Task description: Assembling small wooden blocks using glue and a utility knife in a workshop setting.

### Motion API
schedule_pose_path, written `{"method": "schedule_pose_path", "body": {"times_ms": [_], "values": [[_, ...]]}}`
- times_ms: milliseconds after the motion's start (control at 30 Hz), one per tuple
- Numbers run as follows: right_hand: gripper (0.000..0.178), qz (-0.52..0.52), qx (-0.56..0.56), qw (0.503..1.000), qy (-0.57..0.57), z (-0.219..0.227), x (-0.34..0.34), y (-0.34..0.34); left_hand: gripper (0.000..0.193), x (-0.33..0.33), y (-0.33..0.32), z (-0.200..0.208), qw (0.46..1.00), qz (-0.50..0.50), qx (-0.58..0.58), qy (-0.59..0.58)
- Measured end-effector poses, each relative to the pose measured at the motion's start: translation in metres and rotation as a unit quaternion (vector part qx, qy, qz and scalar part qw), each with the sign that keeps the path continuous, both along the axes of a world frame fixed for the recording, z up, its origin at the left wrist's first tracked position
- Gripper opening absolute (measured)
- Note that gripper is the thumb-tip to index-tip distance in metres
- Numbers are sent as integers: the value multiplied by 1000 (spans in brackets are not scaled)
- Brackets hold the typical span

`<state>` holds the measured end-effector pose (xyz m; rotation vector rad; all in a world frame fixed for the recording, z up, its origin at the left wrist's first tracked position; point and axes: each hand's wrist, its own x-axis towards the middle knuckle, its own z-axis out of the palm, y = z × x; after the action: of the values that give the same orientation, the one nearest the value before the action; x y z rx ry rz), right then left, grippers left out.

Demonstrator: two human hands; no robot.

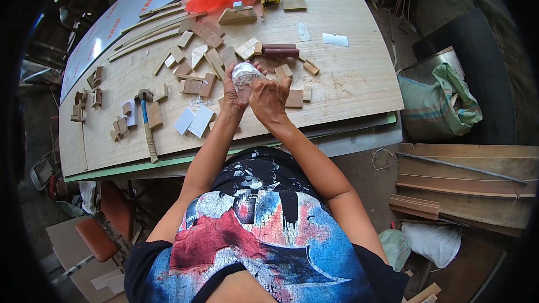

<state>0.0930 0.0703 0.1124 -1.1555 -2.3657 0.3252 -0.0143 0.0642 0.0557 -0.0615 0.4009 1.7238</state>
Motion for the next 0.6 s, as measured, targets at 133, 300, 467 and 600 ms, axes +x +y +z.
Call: {"method": "schedule_pose_path", "body": {"times_ms": [133,300,467,600], "values": [[9,1,-4,1000,21,-3,-2,-1,41,1,3,-2,999,-8,16,-43],[6,-13,4,999,30,18,1,-6,46,-3,9,-1,1000,16,-1,11],[12,-13,99,991,93,6,1,1,44,0,9,2,999,23,2,-25],[11,-12,110,991,70,4,0,0,44,0,10,1,1000,28,0,-12]]}}
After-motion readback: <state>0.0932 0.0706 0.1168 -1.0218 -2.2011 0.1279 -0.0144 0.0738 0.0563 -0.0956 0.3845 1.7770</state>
